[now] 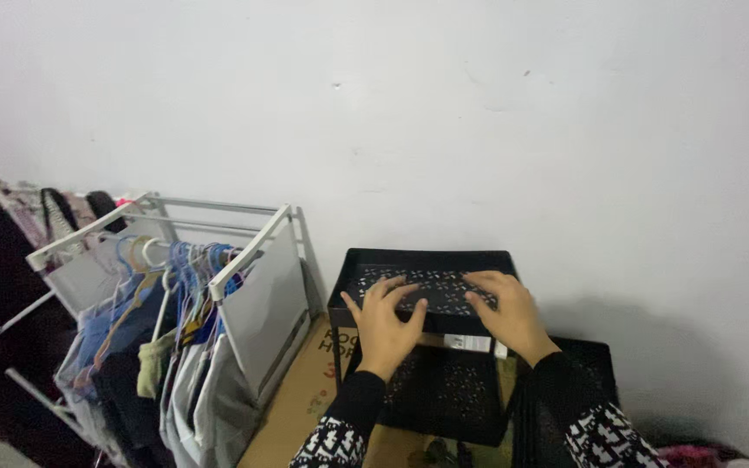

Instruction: The person assembles a black metal wire shelf by hand. They place perforated trays onto vertical rods and insert four long rods into the tray holes to form the frame.

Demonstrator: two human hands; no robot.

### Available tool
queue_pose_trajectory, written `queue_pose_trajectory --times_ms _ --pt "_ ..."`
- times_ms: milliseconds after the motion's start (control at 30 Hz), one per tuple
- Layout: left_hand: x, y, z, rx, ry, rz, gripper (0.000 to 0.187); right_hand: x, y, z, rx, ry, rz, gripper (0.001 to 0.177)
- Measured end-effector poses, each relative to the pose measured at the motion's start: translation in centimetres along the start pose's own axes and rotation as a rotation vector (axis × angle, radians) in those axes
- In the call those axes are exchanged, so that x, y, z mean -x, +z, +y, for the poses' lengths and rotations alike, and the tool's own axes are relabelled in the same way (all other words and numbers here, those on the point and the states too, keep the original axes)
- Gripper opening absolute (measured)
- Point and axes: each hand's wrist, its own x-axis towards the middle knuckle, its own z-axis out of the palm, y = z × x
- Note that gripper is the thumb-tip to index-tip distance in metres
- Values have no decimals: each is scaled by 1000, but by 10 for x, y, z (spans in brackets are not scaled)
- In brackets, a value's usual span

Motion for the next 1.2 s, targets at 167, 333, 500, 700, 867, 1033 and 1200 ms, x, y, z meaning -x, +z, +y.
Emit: queue_pose_trajectory --times_ms 167,333,500,700,867,1033,1200 --pt "-11 8 13 -14 25 -115 32 5 -2 18 -18 21 66 30" --pt "-13 9 22 40 89 -155 31 10 -8 29 40 16 158 28" --pt "-15 10 28 40 75 -250 30 18 -16 38 9 105 246 29" --pt "-24 16 39 44 33 -293 31 15 -22 62 -125 138 281 31" --pt "-33 40 47 -16 4 -282 36 9 -20 97 -243 212 205 32" --pt "-48 75 65 -42 -97 -335 40 -6 -6 155 -382 256 122 32" --pt "-64 112 76 -60 -137 -328 44 -19 10 195 -505 297 36 33"
